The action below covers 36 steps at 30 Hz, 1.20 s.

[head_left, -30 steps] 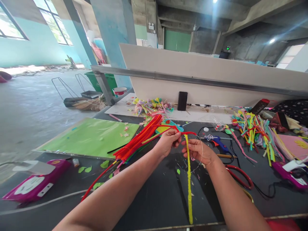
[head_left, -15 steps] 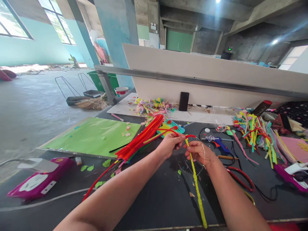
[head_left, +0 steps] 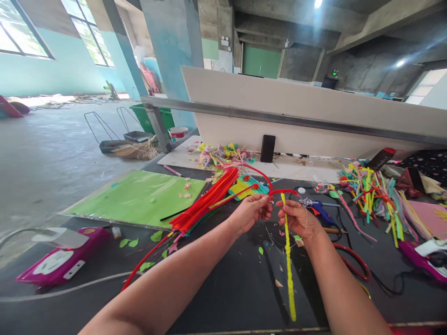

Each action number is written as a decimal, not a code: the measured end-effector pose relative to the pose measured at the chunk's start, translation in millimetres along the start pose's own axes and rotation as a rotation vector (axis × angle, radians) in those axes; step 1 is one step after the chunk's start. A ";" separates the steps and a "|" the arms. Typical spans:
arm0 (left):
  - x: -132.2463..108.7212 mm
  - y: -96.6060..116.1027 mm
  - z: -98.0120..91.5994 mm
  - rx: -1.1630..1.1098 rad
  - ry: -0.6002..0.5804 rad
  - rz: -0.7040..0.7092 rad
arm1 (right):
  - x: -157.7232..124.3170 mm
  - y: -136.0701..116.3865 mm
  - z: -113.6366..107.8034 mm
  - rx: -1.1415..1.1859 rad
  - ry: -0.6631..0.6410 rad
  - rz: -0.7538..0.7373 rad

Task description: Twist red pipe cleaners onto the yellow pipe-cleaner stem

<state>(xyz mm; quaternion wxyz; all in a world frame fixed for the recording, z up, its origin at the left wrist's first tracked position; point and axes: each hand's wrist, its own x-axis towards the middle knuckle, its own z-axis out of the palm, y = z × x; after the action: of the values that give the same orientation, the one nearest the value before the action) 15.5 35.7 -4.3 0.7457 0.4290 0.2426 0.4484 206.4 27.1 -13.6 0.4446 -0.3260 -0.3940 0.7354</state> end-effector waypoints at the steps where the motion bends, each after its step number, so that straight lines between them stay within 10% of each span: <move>1: 0.1 -1.1 -0.2 0.008 0.004 0.001 | -0.1 0.1 1.7 0.002 0.006 0.005; 15: 2.2 -9.3 -2.0 0.042 0.160 0.109 | 1.7 4.6 6.1 -0.078 0.072 0.076; 36: 1.5 -9.6 -4.5 0.019 0.048 0.082 | 0.2 3.9 2.8 -0.033 0.017 0.067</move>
<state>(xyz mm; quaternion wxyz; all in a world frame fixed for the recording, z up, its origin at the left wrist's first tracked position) 17.3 36.7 -14.9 0.7163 0.4349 0.2471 0.4865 202.5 25.3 -15.7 0.4175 -0.3524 -0.3913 0.7406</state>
